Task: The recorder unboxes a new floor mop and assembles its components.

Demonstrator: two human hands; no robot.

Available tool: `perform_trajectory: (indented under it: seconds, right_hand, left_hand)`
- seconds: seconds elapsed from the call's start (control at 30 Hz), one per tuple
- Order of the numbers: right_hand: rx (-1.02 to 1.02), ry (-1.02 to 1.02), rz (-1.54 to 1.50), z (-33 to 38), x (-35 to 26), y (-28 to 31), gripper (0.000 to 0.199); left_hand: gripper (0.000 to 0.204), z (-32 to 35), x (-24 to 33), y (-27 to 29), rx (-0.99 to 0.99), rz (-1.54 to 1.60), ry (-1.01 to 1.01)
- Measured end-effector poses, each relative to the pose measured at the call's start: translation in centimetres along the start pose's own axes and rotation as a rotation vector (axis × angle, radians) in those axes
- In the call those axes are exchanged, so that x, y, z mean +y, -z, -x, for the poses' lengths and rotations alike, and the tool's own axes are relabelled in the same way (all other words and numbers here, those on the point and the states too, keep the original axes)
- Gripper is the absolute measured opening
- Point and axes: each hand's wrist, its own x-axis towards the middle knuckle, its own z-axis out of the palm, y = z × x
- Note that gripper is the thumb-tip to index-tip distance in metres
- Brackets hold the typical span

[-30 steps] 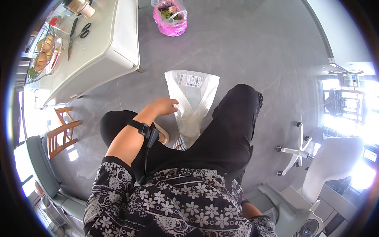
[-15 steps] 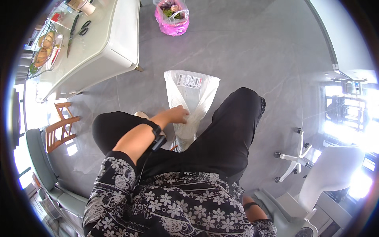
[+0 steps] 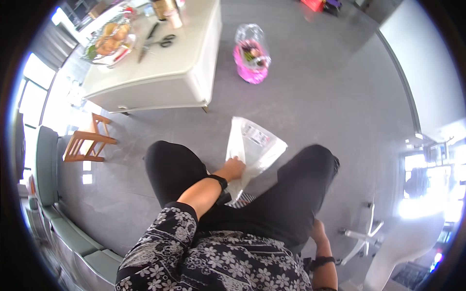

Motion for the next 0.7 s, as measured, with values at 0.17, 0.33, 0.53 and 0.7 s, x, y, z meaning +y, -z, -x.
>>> perform_trajectory:
  seconds: [0.17, 0.33, 0.53, 0.7]
  right_hand:
    - [0.480, -0.041, -0.028, -2.9, -5.4, 7.7, 0.017]
    - [0.851, 0.391, -0.184, -4.3, -17.7, 11.9, 0.013]
    - [0.672, 0.739, 0.029, -7.2, -29.3, 12.2, 0.014]
    - [0.348, 0.937, 0.305, -11.4, -35.7, 8.6, 0.012]
  left_hand:
    - [0.020, -0.5, 2.5, 3.3, 0.201, 0.311, 0.048]
    - [0.018, -1.9, 1.6, 3.2, 0.276, 0.454, 0.188]
    - [0.018, -2.9, 0.6, 6.1, 0.295, 0.580, 0.258]
    - [0.030, -3.3, -2.5, 6.4, -0.183, 0.288, 0.153]
